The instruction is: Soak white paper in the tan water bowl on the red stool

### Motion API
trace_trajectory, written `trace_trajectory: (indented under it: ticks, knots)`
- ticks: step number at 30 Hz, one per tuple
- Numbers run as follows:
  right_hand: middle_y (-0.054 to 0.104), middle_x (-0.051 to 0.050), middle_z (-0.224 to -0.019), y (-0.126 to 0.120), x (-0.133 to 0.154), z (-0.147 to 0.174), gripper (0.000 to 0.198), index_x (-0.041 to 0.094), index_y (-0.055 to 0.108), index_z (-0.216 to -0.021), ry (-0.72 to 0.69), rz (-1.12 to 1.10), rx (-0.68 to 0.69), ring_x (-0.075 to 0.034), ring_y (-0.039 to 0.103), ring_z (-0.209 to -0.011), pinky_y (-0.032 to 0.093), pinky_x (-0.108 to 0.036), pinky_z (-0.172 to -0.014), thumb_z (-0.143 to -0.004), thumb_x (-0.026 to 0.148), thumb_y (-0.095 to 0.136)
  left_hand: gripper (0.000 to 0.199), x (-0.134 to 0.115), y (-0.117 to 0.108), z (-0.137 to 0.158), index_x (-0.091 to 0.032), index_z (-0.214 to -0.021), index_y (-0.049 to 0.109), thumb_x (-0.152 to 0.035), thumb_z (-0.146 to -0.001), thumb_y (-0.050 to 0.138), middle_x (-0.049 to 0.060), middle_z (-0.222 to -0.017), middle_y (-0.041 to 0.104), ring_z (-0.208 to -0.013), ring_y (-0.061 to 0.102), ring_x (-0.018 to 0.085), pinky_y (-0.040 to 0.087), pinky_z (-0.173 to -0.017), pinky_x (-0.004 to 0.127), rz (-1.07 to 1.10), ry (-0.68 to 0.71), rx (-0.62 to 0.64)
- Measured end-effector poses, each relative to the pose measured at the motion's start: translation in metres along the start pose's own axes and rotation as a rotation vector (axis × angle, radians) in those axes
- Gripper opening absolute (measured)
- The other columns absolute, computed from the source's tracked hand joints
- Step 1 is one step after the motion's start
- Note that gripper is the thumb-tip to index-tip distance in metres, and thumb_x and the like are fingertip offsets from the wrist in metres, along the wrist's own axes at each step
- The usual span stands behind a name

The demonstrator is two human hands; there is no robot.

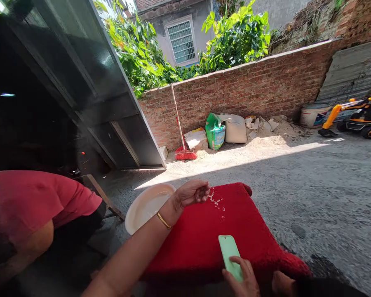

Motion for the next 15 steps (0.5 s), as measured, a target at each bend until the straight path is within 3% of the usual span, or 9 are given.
trace_trajectory:
  ticks: [3,7,10,12,15]
  knots:
    - [0.07,-0.002,-0.091,-0.001,-0.001,0.002,0.04,0.028,0.069,-0.084,-0.001,0.022,-0.05,-0.026,0.067,-0.089,0.053,-0.032,-0.077,-0.061,0.06,0.071,0.034,0.035,-0.01,0.018,-0.016,-0.078,0.058,-0.05,-0.081,0.063,-0.002,-0.064,0.057,-0.049,0.056,0.01,0.032,-0.043,0.02,-0.096,0.01,0.016]
    - [0.07,-0.003,-0.093,-0.01,0.001,-0.006,0.041,0.028,0.07,-0.087,-0.012,0.085,-0.069,-0.026,0.066,-0.091,0.053,-0.034,-0.08,-0.062,0.06,0.069,0.022,0.11,-0.052,0.051,-0.017,-0.075,0.056,-0.035,-0.088,0.051,-0.002,-0.061,0.054,-0.05,0.055,0.013,0.04,-0.05,0.025,-0.46,-0.167,-0.154]
    - [0.068,-0.005,-0.091,-0.038,0.0,-0.032,0.048,0.028,0.07,-0.088,-0.017,0.211,-0.099,-0.028,0.066,-0.088,0.053,-0.039,-0.081,-0.058,0.065,0.068,0.011,0.145,-0.084,0.081,-0.017,-0.082,0.061,-0.023,-0.087,0.053,0.003,-0.079,0.062,-0.076,0.063,0.018,0.05,-0.073,0.031,-0.908,-0.154,-0.324]
    - [0.065,-0.007,-0.089,-0.063,-0.002,-0.054,0.052,0.027,0.07,-0.09,-0.029,0.329,-0.172,-0.032,0.065,-0.09,0.052,-0.046,-0.086,-0.058,0.068,0.064,0.012,0.16,-0.096,0.1,-0.018,-0.094,0.065,-0.021,-0.088,0.055,0.008,-0.102,0.064,-0.098,0.063,0.022,0.048,-0.09,0.035,-1.171,-0.093,-0.392]
    - [0.058,-0.008,-0.08,-0.081,-0.002,-0.075,0.057,0.024,0.069,-0.092,-0.05,0.522,-0.241,-0.037,0.062,-0.09,0.05,-0.053,-0.086,-0.062,0.07,0.058,0.021,0.183,-0.105,0.121,-0.019,-0.11,0.064,-0.021,-0.093,0.051,0.011,-0.12,0.06,-0.113,0.058,0.023,0.044,-0.101,0.037,-1.333,-0.082,-0.421]
Point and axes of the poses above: each hand's wrist, its own z-axis away from the middle knuckle, its own y-axis out of the palm, x = y × z, the point moved 6 cm from there along -z, towards the middle knuckle
